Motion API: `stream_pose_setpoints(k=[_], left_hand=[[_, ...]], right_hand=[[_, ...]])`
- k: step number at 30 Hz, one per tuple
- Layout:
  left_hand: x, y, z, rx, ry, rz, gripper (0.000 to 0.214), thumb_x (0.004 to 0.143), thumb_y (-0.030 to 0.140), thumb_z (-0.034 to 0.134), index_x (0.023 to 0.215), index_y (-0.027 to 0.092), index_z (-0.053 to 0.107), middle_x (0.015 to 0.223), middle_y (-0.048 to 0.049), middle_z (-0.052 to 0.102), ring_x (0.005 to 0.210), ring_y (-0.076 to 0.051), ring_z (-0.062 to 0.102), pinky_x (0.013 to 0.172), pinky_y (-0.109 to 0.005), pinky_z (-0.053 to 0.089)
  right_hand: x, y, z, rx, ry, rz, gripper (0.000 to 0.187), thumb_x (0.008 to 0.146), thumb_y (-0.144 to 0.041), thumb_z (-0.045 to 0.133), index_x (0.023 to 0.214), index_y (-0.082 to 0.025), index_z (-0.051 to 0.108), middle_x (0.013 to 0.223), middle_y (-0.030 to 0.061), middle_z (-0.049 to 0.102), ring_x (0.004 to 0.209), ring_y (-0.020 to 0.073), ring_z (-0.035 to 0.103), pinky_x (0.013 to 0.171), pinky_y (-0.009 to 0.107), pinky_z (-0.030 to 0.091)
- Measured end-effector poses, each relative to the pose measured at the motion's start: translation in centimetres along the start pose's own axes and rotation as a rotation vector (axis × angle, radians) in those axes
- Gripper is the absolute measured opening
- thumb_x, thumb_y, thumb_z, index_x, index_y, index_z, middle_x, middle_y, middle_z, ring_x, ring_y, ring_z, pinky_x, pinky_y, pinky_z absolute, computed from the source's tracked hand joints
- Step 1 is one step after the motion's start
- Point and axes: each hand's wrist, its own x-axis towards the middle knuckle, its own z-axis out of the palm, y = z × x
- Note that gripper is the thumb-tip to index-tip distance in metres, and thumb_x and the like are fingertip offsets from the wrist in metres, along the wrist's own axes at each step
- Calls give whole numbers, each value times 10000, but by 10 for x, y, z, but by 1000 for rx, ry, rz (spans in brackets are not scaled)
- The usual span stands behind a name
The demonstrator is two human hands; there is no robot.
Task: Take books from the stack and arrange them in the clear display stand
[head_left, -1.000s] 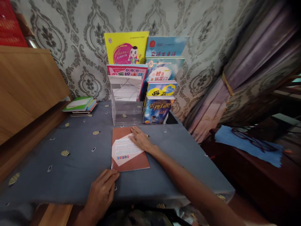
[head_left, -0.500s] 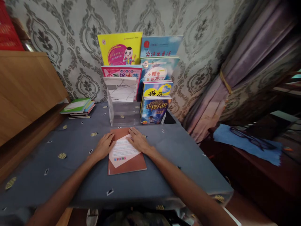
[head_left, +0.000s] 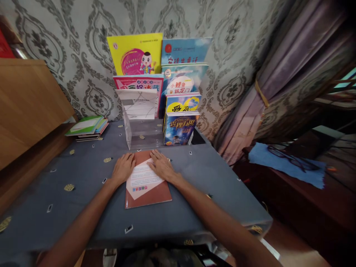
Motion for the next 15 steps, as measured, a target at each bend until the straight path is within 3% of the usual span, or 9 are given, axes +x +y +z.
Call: stream_pose_setpoints(k=[6,15], left_hand=[[1,6,-5,46,-42,-24,427,1015,273,339,1325,114,585,1341,-155,616,1186,-295,582,1022,-458,454],[0,4,-3,24,-21,-25,430,1010,264,341,1327,127,598,1366,-157,611,1189,-296,589,1022,-465,463]], right_hand=[[-19,1,-5,9,-1,-52,561,1007,-371,447,1481,-70,453,1569,196,405,1501,290,306,1223,480,293],[-69,-2,-9,-15,-25,-146,554,1009,-368,456,1495,-102,442,1578,187,394,1496,293,318,1219,506,311]])
